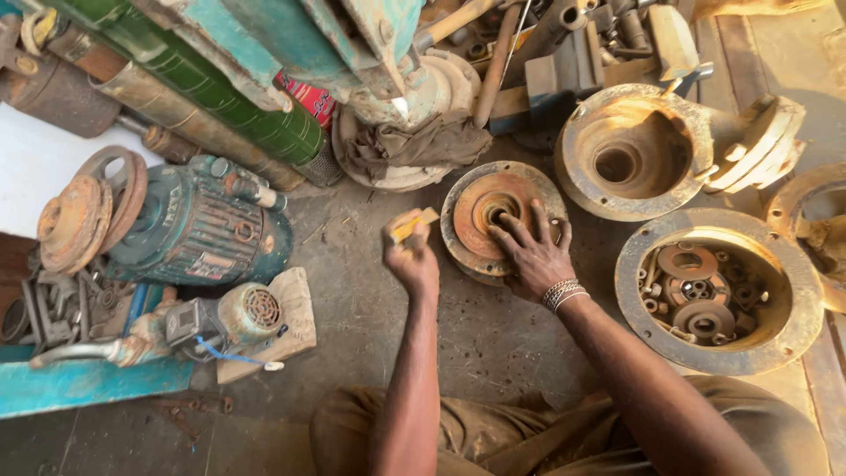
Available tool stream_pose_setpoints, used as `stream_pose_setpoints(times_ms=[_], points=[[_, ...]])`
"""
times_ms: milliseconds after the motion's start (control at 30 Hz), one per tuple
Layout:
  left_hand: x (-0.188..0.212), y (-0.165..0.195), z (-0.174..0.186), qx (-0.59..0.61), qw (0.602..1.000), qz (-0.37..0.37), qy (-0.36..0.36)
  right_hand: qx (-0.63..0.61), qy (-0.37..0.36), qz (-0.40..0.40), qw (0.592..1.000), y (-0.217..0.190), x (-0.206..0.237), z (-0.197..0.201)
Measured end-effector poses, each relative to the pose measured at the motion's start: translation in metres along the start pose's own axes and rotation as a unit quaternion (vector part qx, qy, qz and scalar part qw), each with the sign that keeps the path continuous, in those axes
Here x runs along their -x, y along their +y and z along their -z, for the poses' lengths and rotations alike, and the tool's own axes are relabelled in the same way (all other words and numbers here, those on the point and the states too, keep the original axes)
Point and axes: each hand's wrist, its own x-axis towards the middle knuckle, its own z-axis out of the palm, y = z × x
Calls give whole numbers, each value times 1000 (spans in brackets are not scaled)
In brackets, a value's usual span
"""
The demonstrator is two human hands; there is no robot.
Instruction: The person sits on the floor of a repair workshop and scrapes rust and dirt from a rusty circular pump cover using a small handheld scraper, steadying the part with the other hand. They work around the central hub and rim of the cover, with other pump housings and an electric motor lying nearby.
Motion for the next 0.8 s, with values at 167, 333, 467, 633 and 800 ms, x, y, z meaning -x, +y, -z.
stream_pose_setpoints(times_ms=[167,333,467,633,800], points=[[9,-5,4,-24,996,16,-84,2,-6,-1,1000,-1,0,-3],[11,13,2,-59,992,-102,-49,12,-22,-8,1000,1,-2,-4],[2,21,-2,-67,993,-51,-81,1,-7,0,1000,0,-2,-3],[8,15,-4,-69,997,-29,-20,4,-18,-7,1000,0,-2,-3],[12,10,2,-45,997,-18,-60,1,2,3,1000,1,-2,-5]])
